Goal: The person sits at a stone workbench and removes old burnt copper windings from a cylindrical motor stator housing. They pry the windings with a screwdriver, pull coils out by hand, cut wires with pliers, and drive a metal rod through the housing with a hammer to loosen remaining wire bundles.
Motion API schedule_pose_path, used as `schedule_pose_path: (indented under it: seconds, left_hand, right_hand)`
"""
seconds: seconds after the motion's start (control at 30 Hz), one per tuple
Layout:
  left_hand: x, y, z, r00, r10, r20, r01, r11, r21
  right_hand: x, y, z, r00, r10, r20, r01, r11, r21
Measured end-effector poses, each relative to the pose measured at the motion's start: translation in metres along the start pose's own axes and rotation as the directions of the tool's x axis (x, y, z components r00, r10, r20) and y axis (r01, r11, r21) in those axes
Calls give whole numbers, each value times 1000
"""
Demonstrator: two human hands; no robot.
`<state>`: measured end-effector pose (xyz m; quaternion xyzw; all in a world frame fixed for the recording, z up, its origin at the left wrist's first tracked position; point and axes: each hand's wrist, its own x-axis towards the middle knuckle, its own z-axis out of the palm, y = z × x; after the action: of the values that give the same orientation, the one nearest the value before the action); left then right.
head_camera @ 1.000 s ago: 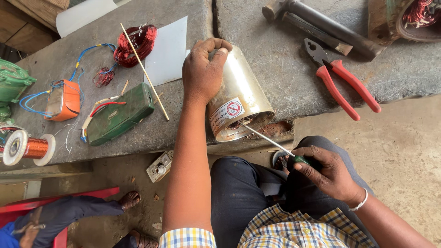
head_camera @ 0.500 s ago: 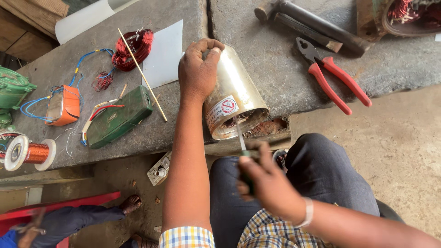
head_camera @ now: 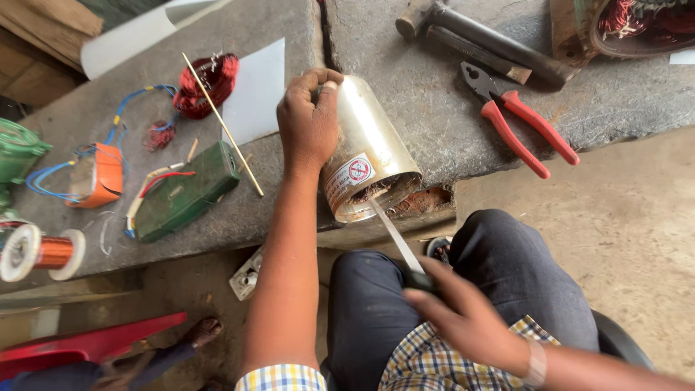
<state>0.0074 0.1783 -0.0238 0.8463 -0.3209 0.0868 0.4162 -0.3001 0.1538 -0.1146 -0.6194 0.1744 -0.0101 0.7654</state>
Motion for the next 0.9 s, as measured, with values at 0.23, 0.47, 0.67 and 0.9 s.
schedule_pose_path:
  seconds: [0.23,0.47,0.67,0.9]
  left_hand:
    - [-13,-3,-2,967,139,-214,-169,978,-125]
    - [-93,23,-33,878,457,142,-478,839,259]
    - [-115,9,-14,929,341,144,-367,792,488]
    - [-122,0,0,872,470,138,-454,668,590]
  right_hand:
    - [-17,-11,-107,803,-560,-202,201,575,-793]
    - [78,-95,-101,717,-697,14,95,78,-992]
    - [78,-78,-53,708,-706,2,493,492,-718]
    - [90,-47,-33,737,-671,-78,491,612,-620]
